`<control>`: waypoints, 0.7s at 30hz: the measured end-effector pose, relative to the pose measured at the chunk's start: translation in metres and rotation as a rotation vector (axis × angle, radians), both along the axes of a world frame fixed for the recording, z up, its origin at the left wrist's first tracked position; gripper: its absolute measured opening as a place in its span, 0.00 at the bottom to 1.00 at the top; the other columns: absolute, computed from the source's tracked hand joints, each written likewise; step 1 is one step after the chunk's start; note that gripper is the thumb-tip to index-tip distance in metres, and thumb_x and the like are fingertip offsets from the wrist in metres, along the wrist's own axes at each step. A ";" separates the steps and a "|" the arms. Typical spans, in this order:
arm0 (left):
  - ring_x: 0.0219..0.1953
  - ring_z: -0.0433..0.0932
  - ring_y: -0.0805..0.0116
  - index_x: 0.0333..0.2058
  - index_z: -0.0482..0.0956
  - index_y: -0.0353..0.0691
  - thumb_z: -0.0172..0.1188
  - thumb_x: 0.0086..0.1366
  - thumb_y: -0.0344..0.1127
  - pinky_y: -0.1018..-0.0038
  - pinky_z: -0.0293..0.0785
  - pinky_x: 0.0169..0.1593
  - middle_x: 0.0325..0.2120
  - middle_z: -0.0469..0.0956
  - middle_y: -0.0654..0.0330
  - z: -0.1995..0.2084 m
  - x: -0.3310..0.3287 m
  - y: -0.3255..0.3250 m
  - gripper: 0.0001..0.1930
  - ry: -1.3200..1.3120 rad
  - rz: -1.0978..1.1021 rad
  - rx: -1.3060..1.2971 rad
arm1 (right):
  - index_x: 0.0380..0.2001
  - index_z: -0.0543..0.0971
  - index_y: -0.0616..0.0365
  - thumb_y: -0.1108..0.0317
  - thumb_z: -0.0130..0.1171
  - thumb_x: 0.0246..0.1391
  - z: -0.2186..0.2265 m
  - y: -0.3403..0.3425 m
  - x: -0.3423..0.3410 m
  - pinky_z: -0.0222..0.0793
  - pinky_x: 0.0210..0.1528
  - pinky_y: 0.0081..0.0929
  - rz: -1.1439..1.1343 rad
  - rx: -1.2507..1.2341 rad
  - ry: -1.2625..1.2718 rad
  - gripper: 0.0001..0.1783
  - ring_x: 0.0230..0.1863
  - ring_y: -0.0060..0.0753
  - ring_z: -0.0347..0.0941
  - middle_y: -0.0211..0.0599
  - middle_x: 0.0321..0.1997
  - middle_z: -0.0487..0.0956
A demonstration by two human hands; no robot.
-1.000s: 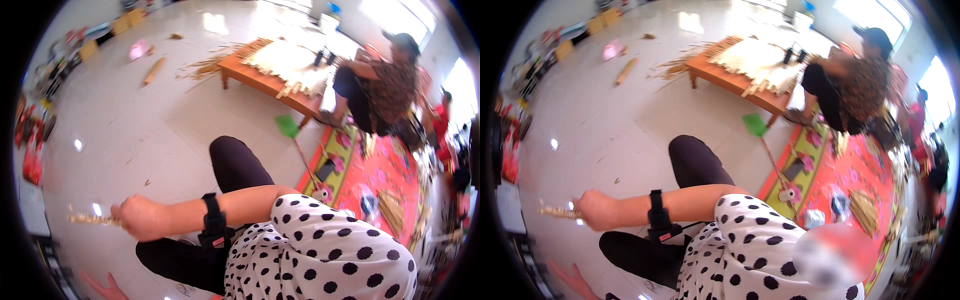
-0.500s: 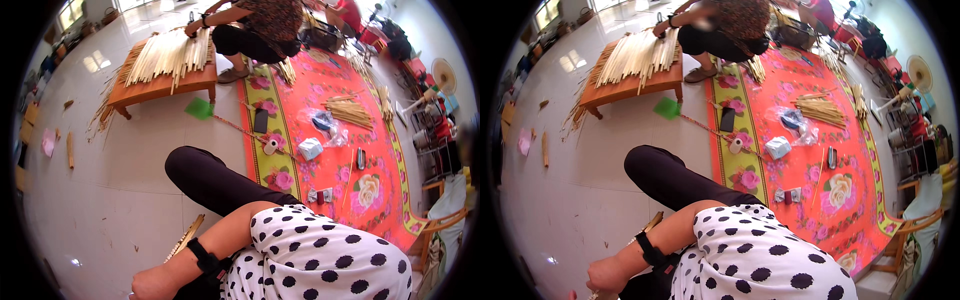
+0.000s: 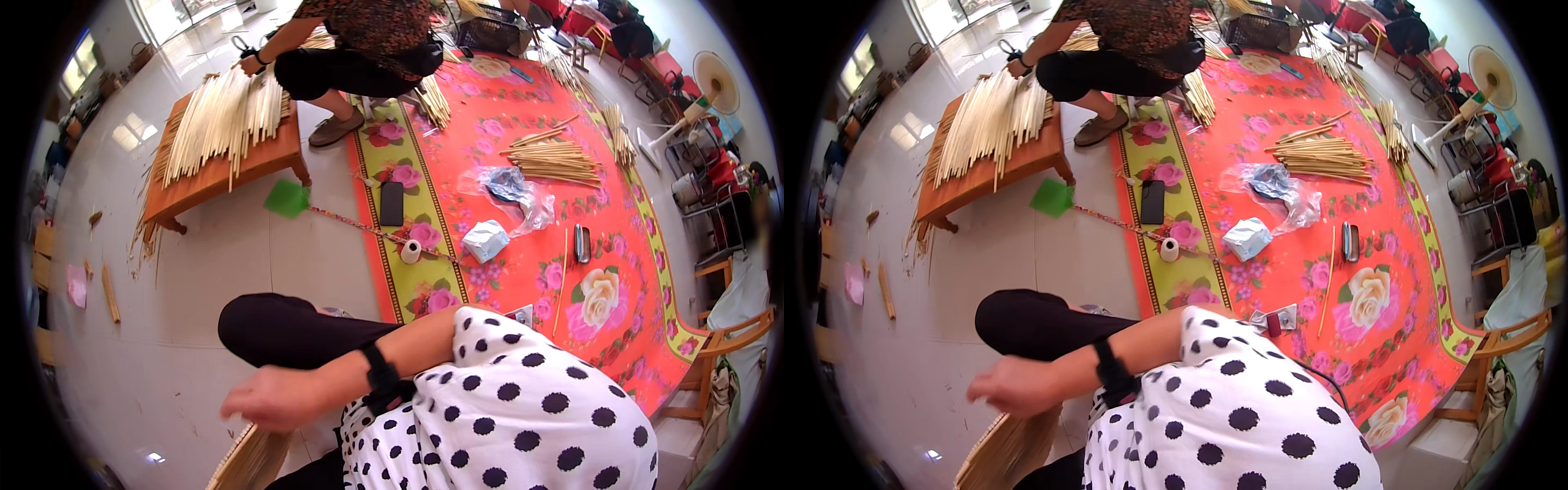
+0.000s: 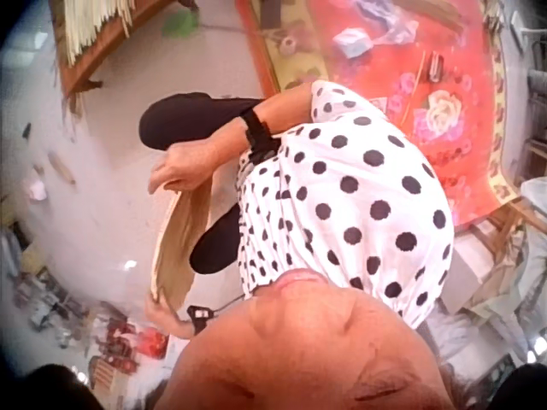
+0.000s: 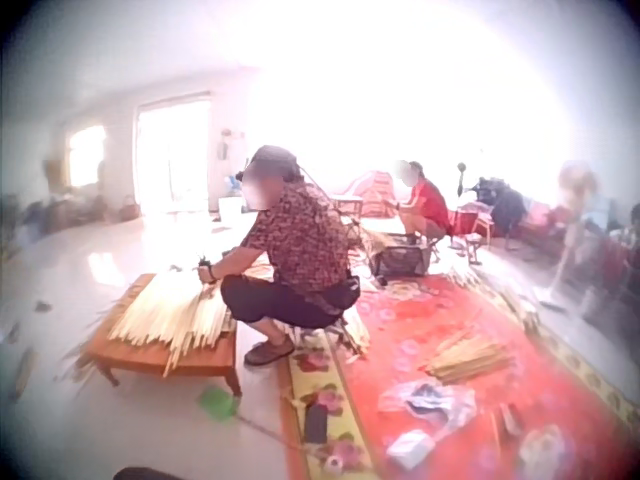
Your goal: The person weaves a circular straw mat by hand, threading a cord through the edges of the straw bundles and securing the perimeter.
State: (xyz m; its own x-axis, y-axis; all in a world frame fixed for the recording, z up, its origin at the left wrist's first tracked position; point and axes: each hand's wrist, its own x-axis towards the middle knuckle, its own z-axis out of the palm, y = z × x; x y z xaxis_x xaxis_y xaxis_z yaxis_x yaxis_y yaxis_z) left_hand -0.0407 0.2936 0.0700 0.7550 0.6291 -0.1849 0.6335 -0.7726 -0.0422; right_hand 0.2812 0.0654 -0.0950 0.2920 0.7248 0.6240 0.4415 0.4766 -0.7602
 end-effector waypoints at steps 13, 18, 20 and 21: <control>0.50 0.68 0.61 0.58 0.62 0.34 0.48 0.67 0.43 0.70 0.67 0.53 0.52 0.64 0.57 -0.001 0.072 0.044 0.25 0.043 0.471 -0.311 | 0.53 0.68 0.59 0.74 0.57 0.45 -0.275 -0.277 0.105 0.64 0.56 0.42 -1.265 -0.899 0.326 0.27 0.57 0.54 0.64 0.51 0.55 0.68; 0.58 0.62 0.57 0.62 0.58 0.35 0.43 0.68 0.47 0.70 0.55 0.64 0.57 0.61 0.54 -0.009 -0.006 0.168 0.29 -0.176 0.526 -0.606 | 0.60 0.58 0.57 0.70 0.58 0.43 -0.345 -0.369 0.009 0.60 0.59 0.51 -1.149 -1.558 0.644 0.38 0.61 0.69 0.57 0.59 0.64 0.56; 0.64 0.56 0.55 0.63 0.56 0.36 0.44 0.66 0.53 0.65 0.47 0.67 0.63 0.55 0.52 -0.016 0.056 0.115 0.34 0.011 0.587 -0.465 | 0.63 0.54 0.57 0.67 0.62 0.39 -0.360 -0.385 -0.024 0.57 0.62 0.51 -1.108 -1.695 0.750 0.46 0.62 0.76 0.53 0.64 0.66 0.50; 0.66 0.54 0.55 0.64 0.55 0.36 0.44 0.65 0.55 0.64 0.44 0.67 0.64 0.54 0.51 -0.011 0.068 0.102 0.35 -0.036 0.596 -0.469 | 0.64 0.52 0.57 0.65 0.62 0.38 -0.361 -0.382 -0.029 0.57 0.62 0.52 -1.014 -1.743 0.821 0.48 0.62 0.78 0.53 0.66 0.66 0.48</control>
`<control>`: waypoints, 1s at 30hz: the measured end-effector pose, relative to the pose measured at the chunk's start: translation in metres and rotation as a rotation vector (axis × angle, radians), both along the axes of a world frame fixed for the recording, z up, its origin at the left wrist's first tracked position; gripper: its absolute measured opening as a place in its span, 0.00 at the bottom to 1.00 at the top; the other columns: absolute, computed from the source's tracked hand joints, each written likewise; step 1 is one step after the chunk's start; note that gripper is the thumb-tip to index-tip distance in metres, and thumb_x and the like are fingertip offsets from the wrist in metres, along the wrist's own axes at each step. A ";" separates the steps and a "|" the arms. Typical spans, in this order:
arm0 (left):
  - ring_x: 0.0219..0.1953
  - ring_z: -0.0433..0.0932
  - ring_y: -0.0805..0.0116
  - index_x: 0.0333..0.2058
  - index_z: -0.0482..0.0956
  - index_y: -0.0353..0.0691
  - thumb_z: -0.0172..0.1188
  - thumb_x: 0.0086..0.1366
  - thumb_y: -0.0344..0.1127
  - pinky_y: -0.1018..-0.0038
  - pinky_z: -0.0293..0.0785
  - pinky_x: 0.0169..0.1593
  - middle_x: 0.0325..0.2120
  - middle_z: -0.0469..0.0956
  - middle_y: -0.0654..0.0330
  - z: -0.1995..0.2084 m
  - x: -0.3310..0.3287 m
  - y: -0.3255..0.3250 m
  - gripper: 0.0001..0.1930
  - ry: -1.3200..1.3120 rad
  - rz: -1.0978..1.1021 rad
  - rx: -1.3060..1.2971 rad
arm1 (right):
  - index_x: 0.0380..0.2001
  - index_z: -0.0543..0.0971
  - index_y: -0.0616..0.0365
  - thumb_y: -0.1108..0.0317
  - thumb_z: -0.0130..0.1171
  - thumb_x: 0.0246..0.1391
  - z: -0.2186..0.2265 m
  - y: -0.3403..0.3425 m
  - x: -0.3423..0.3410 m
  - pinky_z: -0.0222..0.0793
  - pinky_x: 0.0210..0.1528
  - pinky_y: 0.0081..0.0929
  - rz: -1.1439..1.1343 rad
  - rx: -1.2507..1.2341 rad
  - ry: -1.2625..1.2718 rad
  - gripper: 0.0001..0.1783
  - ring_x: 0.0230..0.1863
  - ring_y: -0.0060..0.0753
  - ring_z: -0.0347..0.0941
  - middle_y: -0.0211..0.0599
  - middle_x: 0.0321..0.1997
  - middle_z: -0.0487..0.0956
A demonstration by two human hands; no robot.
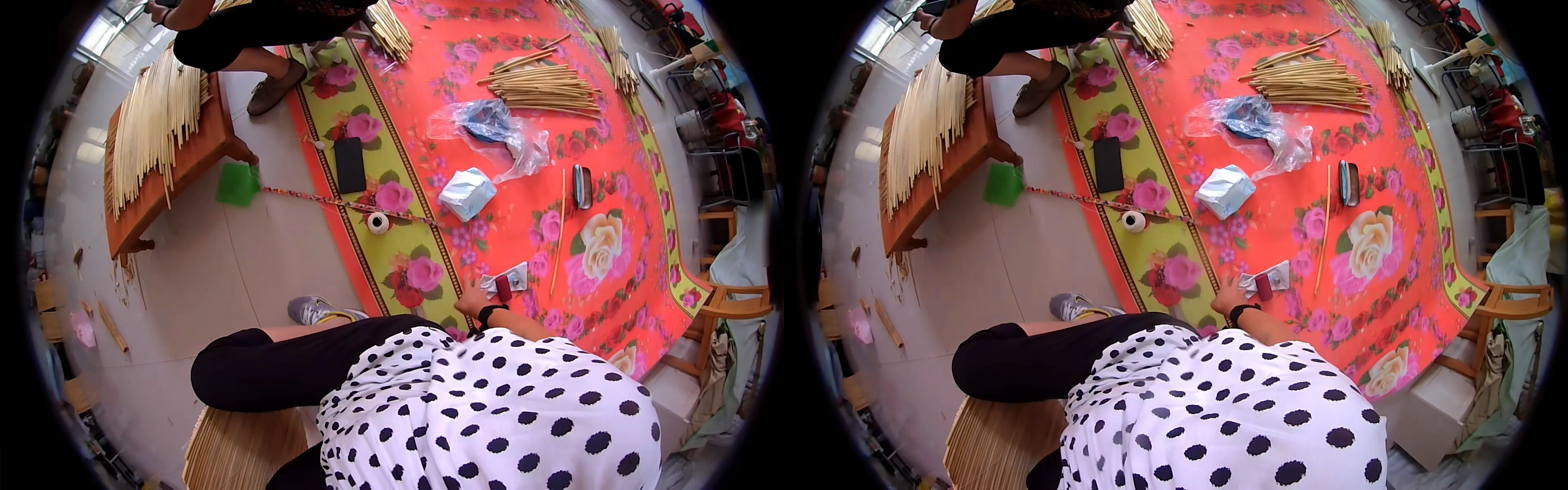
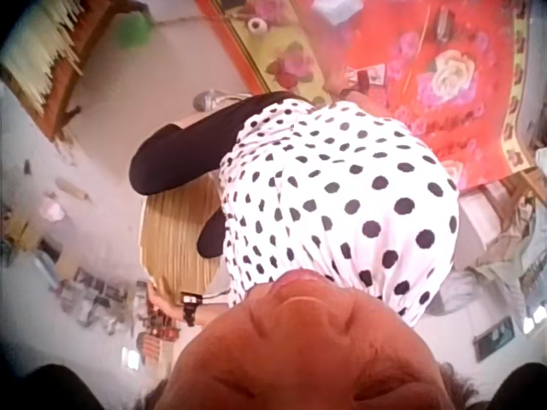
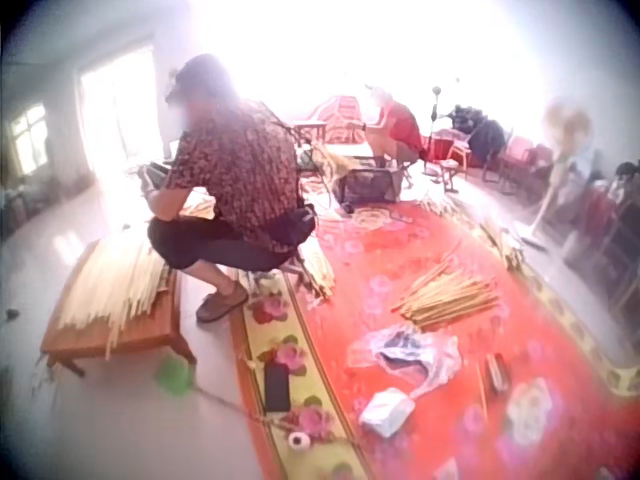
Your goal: The person weaves a circular straw mat by hand, threading a cord through the edges of the straw bundles and securing the perimeter.
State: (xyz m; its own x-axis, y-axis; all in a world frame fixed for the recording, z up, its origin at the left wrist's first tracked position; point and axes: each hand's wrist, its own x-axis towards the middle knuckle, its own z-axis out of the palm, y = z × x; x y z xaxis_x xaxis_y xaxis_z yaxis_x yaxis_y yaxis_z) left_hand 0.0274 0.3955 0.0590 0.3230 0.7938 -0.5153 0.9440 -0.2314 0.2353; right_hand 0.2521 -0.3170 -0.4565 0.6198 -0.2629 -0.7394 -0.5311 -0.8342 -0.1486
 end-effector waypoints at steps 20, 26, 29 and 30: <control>0.68 0.44 0.62 0.65 0.51 0.37 0.39 0.70 0.48 0.70 0.42 0.70 0.66 0.48 0.56 0.005 0.039 -0.037 0.30 0.068 -0.092 0.012 | 0.53 0.66 0.60 0.65 0.66 0.37 -0.013 -0.105 -0.033 0.68 0.53 0.45 -0.132 -0.258 -0.301 0.37 0.52 0.61 0.68 0.57 0.51 0.68; 0.67 0.47 0.61 0.63 0.54 0.34 0.41 0.70 0.47 0.70 0.44 0.69 0.65 0.51 0.55 0.006 0.021 -0.017 0.29 0.069 -0.102 -0.032 | 0.62 0.57 0.46 0.59 0.71 0.34 -0.023 -0.093 -0.037 0.66 0.55 0.47 -0.531 -0.149 -0.159 0.49 0.55 0.61 0.67 0.59 0.54 0.68; 0.64 0.53 0.59 0.61 0.58 0.31 0.43 0.69 0.46 0.68 0.49 0.68 0.60 0.57 0.53 0.004 0.031 -0.030 0.28 0.098 -0.160 0.082 | 0.63 0.56 0.45 0.56 0.72 0.31 -0.025 -0.085 -0.030 0.65 0.57 0.48 -0.582 -0.125 -0.077 0.53 0.56 0.62 0.66 0.60 0.55 0.67; 0.61 0.59 0.59 0.58 0.61 0.29 0.44 0.69 0.45 0.68 0.52 0.67 0.55 0.62 0.53 0.001 0.032 -0.035 0.27 0.030 -0.128 0.108 | 0.64 0.56 0.41 0.54 0.71 0.33 -0.022 -0.082 -0.029 0.63 0.58 0.48 -0.591 -0.113 -0.085 0.53 0.57 0.60 0.66 0.59 0.56 0.67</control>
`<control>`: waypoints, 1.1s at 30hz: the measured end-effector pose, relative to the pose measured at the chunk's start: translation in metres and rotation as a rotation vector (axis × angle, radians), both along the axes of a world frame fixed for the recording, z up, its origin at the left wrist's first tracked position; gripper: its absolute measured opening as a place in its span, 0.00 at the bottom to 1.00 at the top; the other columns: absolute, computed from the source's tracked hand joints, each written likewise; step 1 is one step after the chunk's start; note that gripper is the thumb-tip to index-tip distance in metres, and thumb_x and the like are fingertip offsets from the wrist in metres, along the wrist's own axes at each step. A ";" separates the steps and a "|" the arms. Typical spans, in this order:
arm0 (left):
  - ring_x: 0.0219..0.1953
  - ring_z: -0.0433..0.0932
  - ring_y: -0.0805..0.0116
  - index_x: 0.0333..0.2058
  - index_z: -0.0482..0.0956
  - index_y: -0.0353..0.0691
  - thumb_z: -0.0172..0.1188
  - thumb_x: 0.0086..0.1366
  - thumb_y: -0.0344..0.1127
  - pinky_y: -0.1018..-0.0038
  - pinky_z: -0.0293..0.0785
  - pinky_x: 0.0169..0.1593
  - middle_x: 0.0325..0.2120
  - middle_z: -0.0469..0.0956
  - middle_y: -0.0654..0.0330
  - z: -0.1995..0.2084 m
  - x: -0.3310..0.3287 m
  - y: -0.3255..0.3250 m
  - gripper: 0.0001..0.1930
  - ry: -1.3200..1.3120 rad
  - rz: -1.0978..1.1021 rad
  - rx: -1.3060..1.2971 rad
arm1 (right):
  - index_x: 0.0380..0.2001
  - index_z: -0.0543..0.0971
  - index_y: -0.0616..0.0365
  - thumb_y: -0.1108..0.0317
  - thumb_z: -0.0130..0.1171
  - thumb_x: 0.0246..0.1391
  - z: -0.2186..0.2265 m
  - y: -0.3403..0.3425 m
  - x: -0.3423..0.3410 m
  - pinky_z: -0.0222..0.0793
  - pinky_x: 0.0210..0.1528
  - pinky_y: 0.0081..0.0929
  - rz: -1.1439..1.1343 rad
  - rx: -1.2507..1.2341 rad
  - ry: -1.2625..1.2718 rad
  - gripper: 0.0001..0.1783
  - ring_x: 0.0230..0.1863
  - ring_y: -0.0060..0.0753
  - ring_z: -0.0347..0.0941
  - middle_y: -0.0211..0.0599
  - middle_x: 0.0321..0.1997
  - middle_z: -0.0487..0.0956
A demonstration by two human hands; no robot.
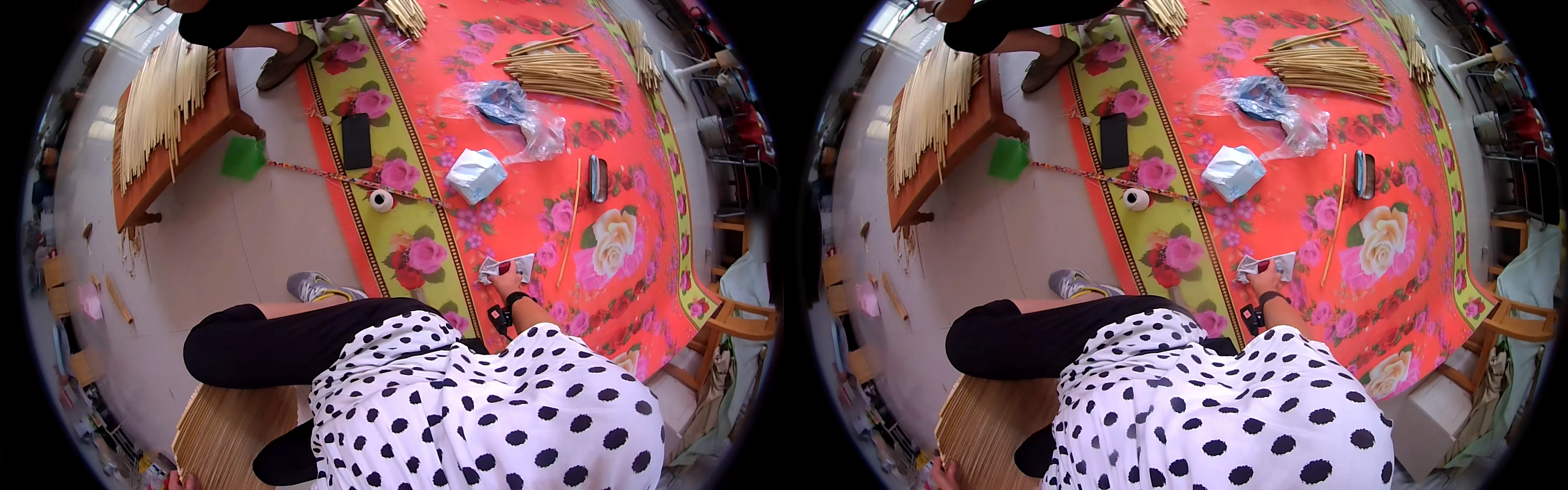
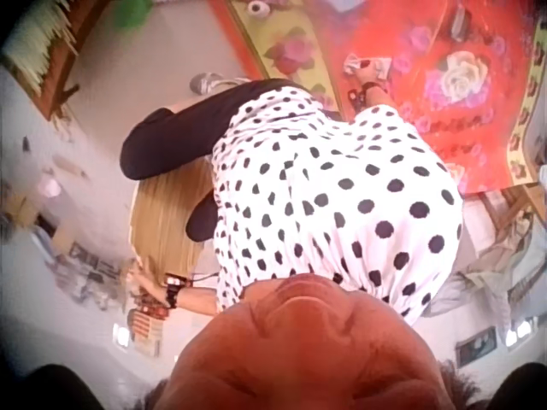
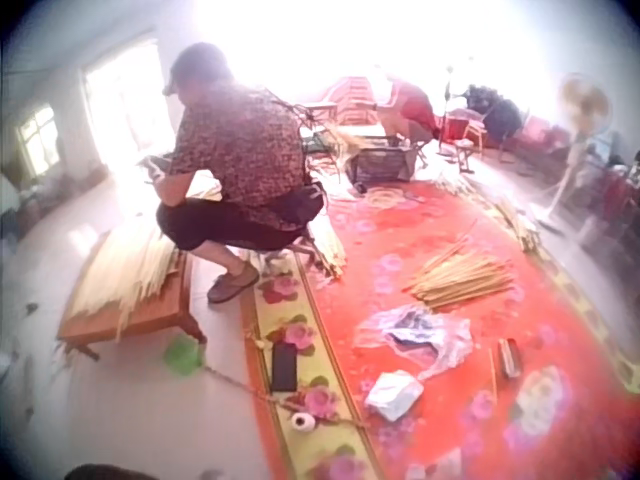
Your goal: The person weaves a circular straw mat by hand, threading a cord through the edges of the straw bundles and securing the perimeter.
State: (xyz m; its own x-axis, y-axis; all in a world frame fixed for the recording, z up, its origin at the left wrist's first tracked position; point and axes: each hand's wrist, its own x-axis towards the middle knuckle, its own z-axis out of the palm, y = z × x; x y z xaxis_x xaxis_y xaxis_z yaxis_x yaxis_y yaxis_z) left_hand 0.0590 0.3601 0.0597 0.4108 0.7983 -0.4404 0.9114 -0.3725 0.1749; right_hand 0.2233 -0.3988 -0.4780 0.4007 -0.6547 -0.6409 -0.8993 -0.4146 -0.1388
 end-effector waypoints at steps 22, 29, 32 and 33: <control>0.57 0.57 0.40 0.56 0.60 0.23 0.40 0.69 0.41 0.55 0.51 0.67 0.52 0.62 0.37 0.004 -0.034 -0.026 0.26 -0.270 -0.003 -0.021 | 0.42 0.72 0.63 0.71 0.58 0.47 0.003 0.088 0.095 0.70 0.41 0.48 0.635 0.137 -0.360 0.17 0.41 0.61 0.74 0.58 0.35 0.78; 0.50 0.69 0.50 0.51 0.70 0.34 0.52 0.64 0.38 0.58 0.65 0.55 0.45 0.71 0.49 -0.001 -0.070 -0.031 0.20 0.084 -0.384 0.473 | 0.42 0.71 0.64 0.69 0.55 0.50 -0.008 0.097 0.102 0.69 0.43 0.50 0.710 0.101 -0.272 0.16 0.43 0.61 0.74 0.62 0.39 0.77; 0.47 0.70 0.56 0.49 0.72 0.31 0.60 0.57 0.28 0.67 0.64 0.54 0.43 0.72 0.49 -0.005 -0.091 -0.023 0.20 -0.020 -0.385 0.503 | 0.45 0.70 0.64 0.66 0.55 0.52 -0.021 0.093 0.095 0.69 0.45 0.50 0.666 0.186 -0.266 0.19 0.45 0.62 0.73 0.63 0.41 0.76; 0.36 0.74 0.57 0.41 0.75 0.28 0.61 0.54 0.25 0.69 0.69 0.46 0.33 0.76 0.50 -0.011 -0.078 -0.042 0.15 -0.247 -0.396 0.545 | 0.46 0.69 0.64 0.64 0.57 0.51 -0.016 0.094 0.095 0.69 0.45 0.50 0.771 0.188 -0.308 0.21 0.44 0.61 0.73 0.61 0.40 0.76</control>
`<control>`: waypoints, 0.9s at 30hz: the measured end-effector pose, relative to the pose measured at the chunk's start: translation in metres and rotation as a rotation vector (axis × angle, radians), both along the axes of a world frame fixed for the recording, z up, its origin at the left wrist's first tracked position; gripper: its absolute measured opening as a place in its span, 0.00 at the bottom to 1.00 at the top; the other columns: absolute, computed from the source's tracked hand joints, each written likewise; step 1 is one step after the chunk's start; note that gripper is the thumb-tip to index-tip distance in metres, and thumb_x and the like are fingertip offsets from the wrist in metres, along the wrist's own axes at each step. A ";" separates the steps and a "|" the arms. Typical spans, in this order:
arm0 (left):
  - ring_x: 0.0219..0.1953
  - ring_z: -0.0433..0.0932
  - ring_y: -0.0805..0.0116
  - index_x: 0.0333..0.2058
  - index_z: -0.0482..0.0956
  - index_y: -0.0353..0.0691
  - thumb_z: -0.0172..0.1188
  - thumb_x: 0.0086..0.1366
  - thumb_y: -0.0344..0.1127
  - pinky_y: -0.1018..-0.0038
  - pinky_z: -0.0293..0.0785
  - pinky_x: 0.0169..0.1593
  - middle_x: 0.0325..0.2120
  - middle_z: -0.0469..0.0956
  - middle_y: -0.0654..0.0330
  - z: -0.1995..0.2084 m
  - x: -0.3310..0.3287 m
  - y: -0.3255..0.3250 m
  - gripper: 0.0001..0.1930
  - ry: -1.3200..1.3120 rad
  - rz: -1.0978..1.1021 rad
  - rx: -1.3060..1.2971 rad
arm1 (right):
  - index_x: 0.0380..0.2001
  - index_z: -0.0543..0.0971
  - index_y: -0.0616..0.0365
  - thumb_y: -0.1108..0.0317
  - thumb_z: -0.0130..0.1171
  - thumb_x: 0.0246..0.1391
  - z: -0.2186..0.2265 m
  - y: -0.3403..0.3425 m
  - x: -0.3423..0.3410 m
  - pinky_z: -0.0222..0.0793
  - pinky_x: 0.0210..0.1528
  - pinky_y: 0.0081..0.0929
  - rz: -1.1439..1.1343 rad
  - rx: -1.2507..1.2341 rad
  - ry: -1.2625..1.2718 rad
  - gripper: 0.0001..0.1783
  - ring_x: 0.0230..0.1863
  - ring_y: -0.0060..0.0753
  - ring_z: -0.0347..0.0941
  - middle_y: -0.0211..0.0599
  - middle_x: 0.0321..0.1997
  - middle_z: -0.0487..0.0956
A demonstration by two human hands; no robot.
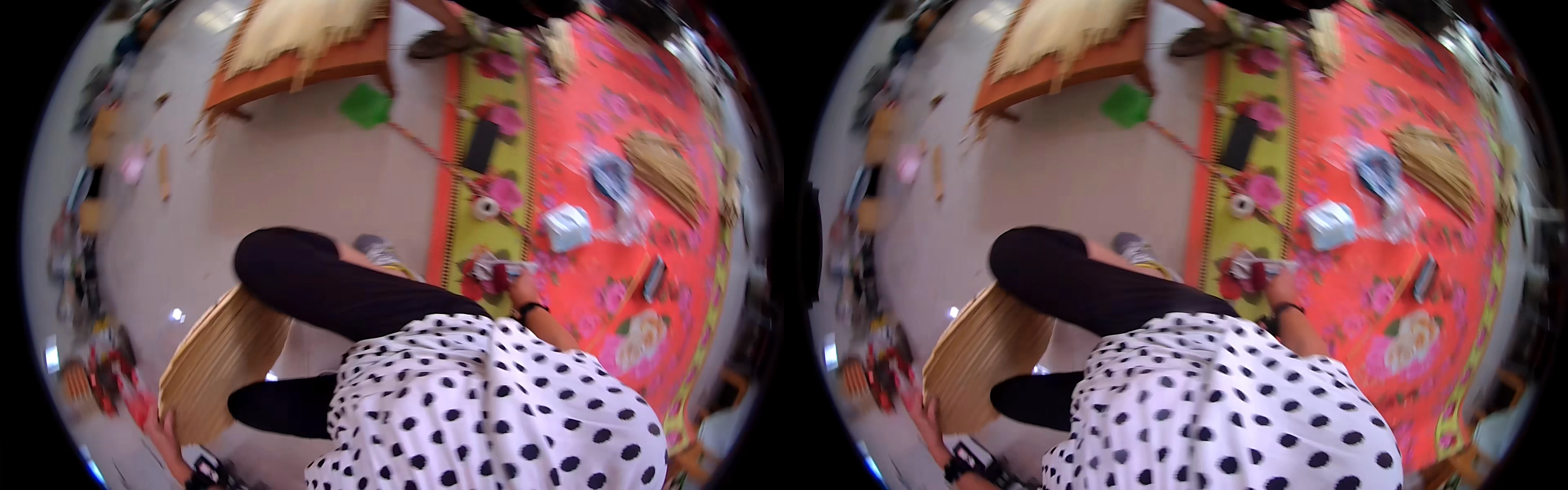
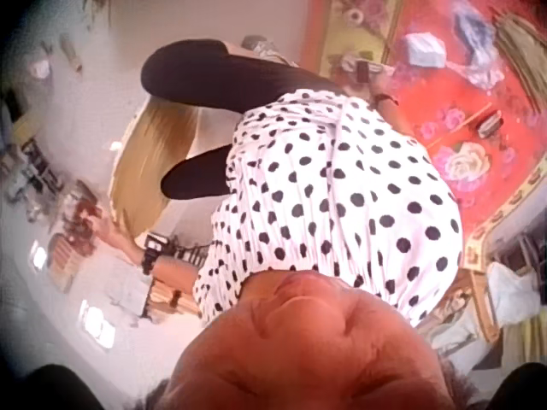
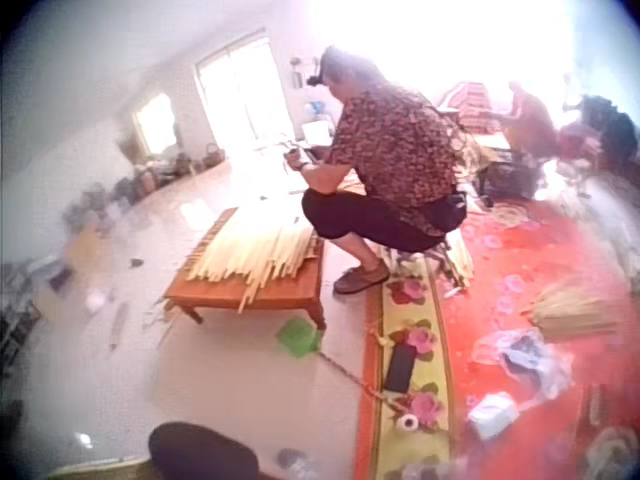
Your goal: The person weaves a circular straw mat by hand, threading a cord through the edges of the straw bundles and securing the perimeter.
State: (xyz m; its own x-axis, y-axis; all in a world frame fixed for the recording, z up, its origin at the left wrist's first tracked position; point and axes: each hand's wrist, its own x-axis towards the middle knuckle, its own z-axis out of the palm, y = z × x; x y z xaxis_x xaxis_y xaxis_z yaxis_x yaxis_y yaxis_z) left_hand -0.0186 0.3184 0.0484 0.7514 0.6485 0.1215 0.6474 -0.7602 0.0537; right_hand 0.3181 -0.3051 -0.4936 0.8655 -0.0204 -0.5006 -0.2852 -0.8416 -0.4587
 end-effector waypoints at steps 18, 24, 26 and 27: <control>0.41 0.77 0.58 0.35 0.77 0.39 0.64 0.42 0.21 0.57 0.65 0.57 0.34 0.79 0.58 0.011 -0.040 -0.099 0.18 0.145 0.061 0.191 | 0.29 0.81 0.62 0.66 0.64 0.44 0.066 0.076 0.102 0.74 0.31 0.32 0.828 0.185 0.042 0.11 0.26 0.32 0.79 0.41 0.25 0.82; 0.49 0.73 0.56 0.36 0.77 0.39 0.62 0.41 0.20 0.58 0.64 0.57 0.40 0.77 0.57 0.019 -0.048 -0.094 0.19 0.095 0.035 0.234 | 0.41 0.76 0.62 0.72 0.58 0.54 0.205 0.251 0.137 0.68 0.28 0.16 0.440 0.708 0.142 0.11 0.25 0.20 0.73 0.29 0.29 0.77; 0.51 0.72 0.54 0.36 0.77 0.38 0.60 0.41 0.19 0.59 0.65 0.57 0.41 0.76 0.56 0.013 -0.055 -0.086 0.19 0.013 0.041 0.226 | 0.43 0.75 0.60 0.72 0.57 0.55 0.271 0.308 0.116 0.69 0.32 0.16 0.360 0.940 0.256 0.11 0.29 0.19 0.73 0.28 0.32 0.76; 0.51 0.72 0.54 0.36 0.77 0.38 0.60 0.41 0.18 0.59 0.65 0.57 0.42 0.76 0.56 0.010 -0.056 -0.084 0.19 -0.032 0.043 0.228 | 0.43 0.75 0.59 0.72 0.56 0.56 0.302 0.333 0.098 0.69 0.34 0.15 0.338 1.039 0.313 0.11 0.30 0.19 0.73 0.28 0.33 0.76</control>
State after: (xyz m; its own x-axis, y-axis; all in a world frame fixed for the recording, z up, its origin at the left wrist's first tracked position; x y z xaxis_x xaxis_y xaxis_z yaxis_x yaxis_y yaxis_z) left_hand -0.0744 0.2347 0.0587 0.7168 0.6333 0.2917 0.6805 -0.7266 -0.0948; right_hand 0.4156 0.0280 -0.1913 0.5816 0.7416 -0.3344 -0.3410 -0.1510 -0.9279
